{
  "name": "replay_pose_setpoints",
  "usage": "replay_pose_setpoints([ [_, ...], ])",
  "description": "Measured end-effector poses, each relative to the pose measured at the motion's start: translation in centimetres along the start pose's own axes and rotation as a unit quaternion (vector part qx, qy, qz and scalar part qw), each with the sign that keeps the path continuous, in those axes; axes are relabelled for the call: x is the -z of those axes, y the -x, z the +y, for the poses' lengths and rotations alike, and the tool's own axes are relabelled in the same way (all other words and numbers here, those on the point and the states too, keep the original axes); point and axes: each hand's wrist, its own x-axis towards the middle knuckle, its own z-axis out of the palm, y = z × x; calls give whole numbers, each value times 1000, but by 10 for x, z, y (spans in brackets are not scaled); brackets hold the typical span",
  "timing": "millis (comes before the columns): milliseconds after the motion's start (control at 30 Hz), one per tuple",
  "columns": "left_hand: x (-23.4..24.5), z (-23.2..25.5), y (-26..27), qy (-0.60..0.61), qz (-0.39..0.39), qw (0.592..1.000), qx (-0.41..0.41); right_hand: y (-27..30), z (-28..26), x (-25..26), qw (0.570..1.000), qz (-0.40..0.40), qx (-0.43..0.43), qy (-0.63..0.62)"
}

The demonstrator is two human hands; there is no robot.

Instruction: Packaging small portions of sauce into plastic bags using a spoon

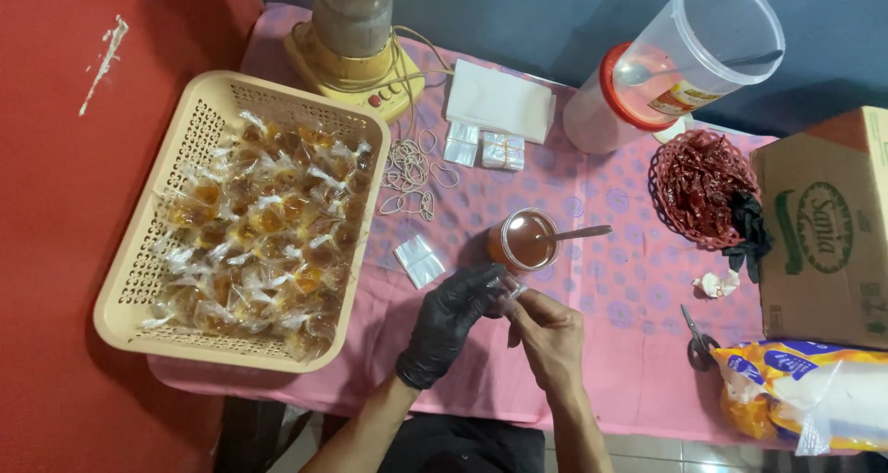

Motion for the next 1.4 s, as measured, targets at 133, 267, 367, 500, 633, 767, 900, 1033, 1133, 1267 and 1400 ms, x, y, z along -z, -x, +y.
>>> replay_pose_setpoints([
  [133, -9, -15, 1, 116, 26, 992, 41, -3, 0, -2, 999, 32, -22, 32],
  [267, -9, -17, 1, 93, 48, 993, 60, -3, -4, 1, 992, 3, -3, 127],
  [367, -1, -38, -1, 186, 71, 972, 123, -4, -3, 5, 987, -28, 48, 151],
  [500, 5, -36, -11, 297, 129, 915, 239, -3, -10, 11, 987, 16, 127, 98],
  [633, 12, -23, -18, 321, 128, 906, 244, -28, 1, 31, 980, 183, 67, -42],
  [767, 0, 7, -34, 357, 185, 877, 263, -77, 23, 53, 978, 162, 113, -70],
  [900, 4, -12, -34, 362, 163, 879, 266, -100, 20, 60, 986, 99, 109, -78],
  [1033, 7, -14, -41, 375, 177, 871, 263, -102, 2, 74, 975, 78, 203, 39],
  [1133, 10, -14, -41, 365, 162, 883, 246, -107, -1, 91, 942, 69, 295, 142],
  [1267, 19, -27, -41, 347, 124, 903, 219, -110, -2, 98, 886, 37, 387, 254],
  [1400, 18, -12, -41, 331, 107, 915, 202, -107, 10, 103, 897, 30, 358, 257],
])
